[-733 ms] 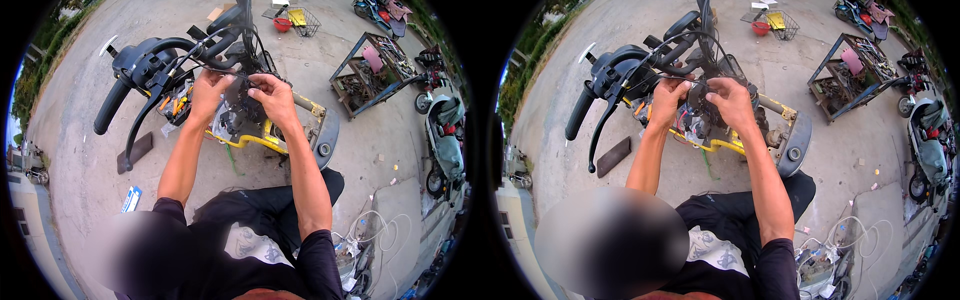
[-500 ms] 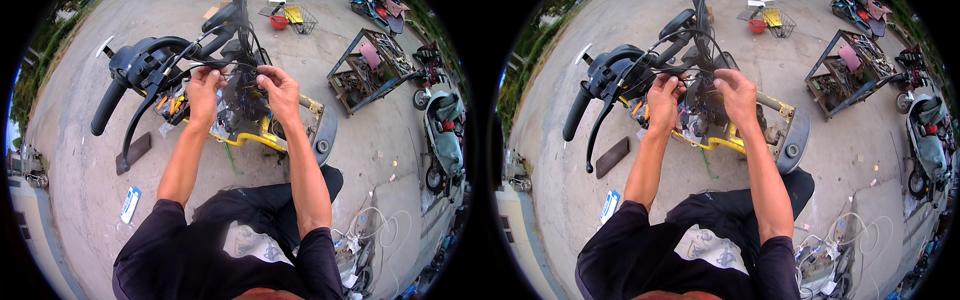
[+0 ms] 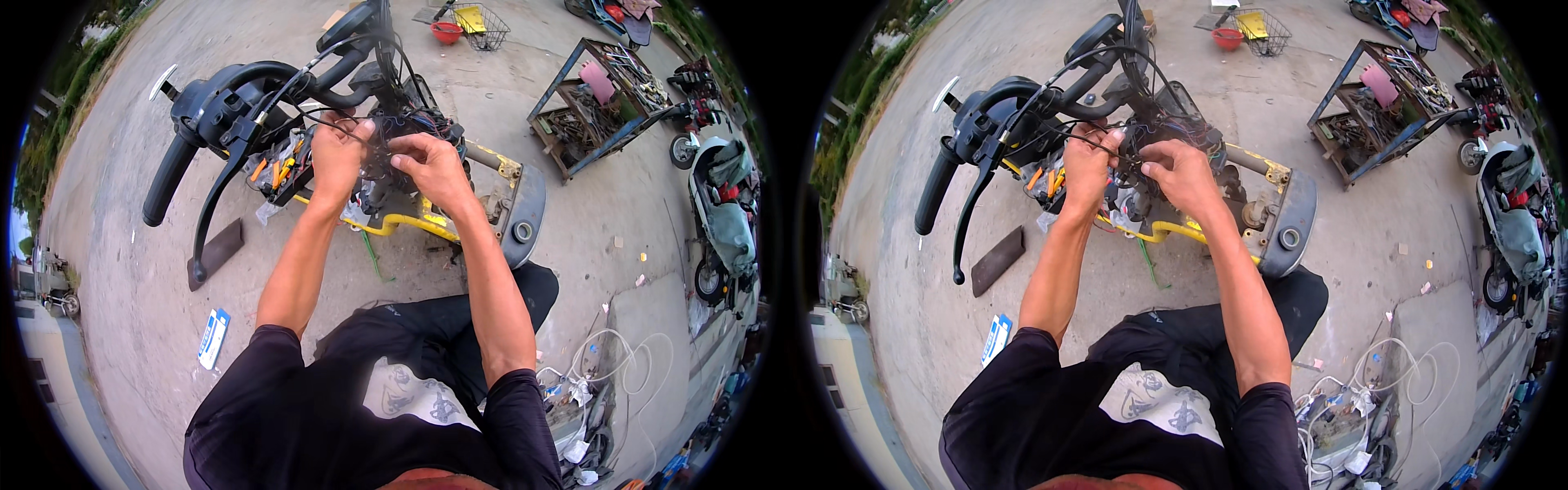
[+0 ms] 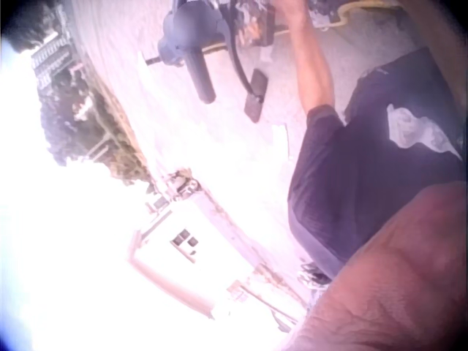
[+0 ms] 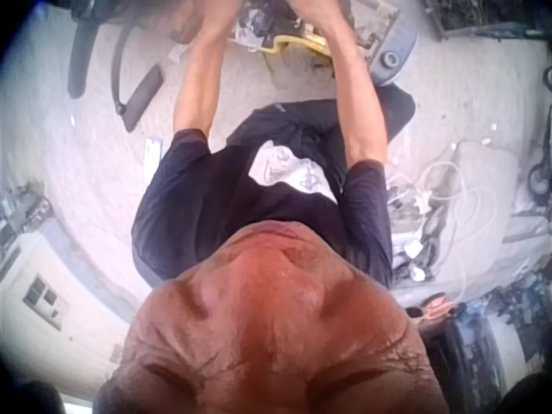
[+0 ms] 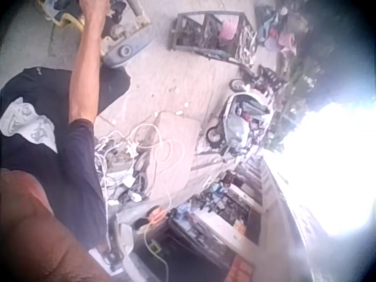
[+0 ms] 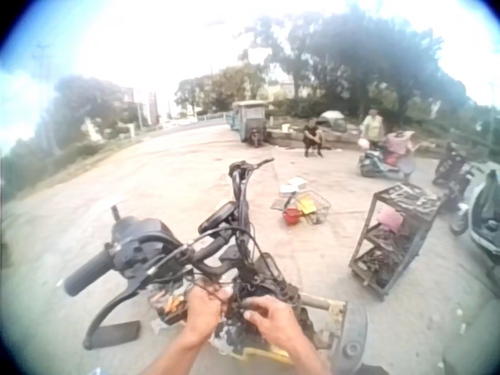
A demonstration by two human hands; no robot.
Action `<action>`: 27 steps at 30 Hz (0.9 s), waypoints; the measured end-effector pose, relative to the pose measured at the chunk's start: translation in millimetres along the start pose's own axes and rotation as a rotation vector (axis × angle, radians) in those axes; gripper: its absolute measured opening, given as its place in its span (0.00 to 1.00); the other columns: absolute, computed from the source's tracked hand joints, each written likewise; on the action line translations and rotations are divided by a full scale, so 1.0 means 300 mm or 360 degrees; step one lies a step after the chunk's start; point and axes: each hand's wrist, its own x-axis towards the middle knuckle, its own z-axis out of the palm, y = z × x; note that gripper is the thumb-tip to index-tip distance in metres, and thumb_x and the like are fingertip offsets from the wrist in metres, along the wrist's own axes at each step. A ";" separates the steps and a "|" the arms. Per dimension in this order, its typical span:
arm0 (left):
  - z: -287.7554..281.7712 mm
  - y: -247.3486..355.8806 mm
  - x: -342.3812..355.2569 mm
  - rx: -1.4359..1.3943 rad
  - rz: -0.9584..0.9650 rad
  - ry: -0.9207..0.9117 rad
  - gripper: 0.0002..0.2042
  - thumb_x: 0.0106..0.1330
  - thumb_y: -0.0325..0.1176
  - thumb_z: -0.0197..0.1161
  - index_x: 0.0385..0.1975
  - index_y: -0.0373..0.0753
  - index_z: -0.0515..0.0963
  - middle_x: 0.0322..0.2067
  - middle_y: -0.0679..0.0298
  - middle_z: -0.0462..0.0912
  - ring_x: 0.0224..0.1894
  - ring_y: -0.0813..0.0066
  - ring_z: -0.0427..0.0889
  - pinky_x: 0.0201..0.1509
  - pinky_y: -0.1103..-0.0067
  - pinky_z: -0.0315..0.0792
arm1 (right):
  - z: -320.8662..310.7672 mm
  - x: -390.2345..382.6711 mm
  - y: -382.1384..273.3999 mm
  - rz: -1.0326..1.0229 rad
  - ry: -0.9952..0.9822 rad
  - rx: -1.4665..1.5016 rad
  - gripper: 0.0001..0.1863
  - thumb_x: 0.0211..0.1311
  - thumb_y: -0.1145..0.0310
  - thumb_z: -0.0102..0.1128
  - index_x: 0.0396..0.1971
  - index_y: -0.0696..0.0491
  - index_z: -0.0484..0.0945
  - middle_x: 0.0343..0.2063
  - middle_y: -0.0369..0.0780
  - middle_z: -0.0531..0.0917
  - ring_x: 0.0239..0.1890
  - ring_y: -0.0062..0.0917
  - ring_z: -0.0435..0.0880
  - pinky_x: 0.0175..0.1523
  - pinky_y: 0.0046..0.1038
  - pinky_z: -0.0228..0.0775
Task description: The person works on the handlebar of a yellow electric scooter, adjusting wires and tightening screws on the brake lever assembly using a screwdriver. The person manipulates the brake lever and throttle housing while seated on the scooter.
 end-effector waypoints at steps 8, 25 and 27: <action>0.077 0.009 -0.016 0.0140 0.0228 0.0026 0.22 0.62 0.18 0.70 0.54 0.33 0.71 0.39 0.63 0.87 0.34 0.86 0.76 0.39 0.84 0.73 | -0.015 -0.006 0.034 0.0011 0.0543 -0.0001 0.14 0.64 0.71 0.70 0.48 0.58 0.87 0.43 0.45 0.89 0.40 0.32 0.90 0.49 0.34 0.80; 0.109 -0.070 -0.004 0.0616 0.0504 0.0154 0.23 0.59 0.24 0.75 0.51 0.33 0.69 0.43 0.64 0.85 0.43 0.76 0.73 0.52 0.75 0.69 | -0.010 0.033 0.037 -0.0343 0.0694 -0.0653 0.06 0.60 0.66 0.71 0.32 0.52 0.89 0.47 0.38 0.86 0.51 0.39 0.83 0.54 0.43 0.72; 0.125 -0.062 -0.006 0.0574 0.0515 0.0185 0.24 0.60 0.24 0.75 0.51 0.33 0.69 0.43 0.63 0.85 0.42 0.77 0.74 0.51 0.77 0.69 | -0.016 0.035 0.048 -0.0352 0.0685 -0.0562 0.06 0.61 0.66 0.71 0.33 0.52 0.89 0.46 0.38 0.86 0.51 0.39 0.83 0.54 0.43 0.73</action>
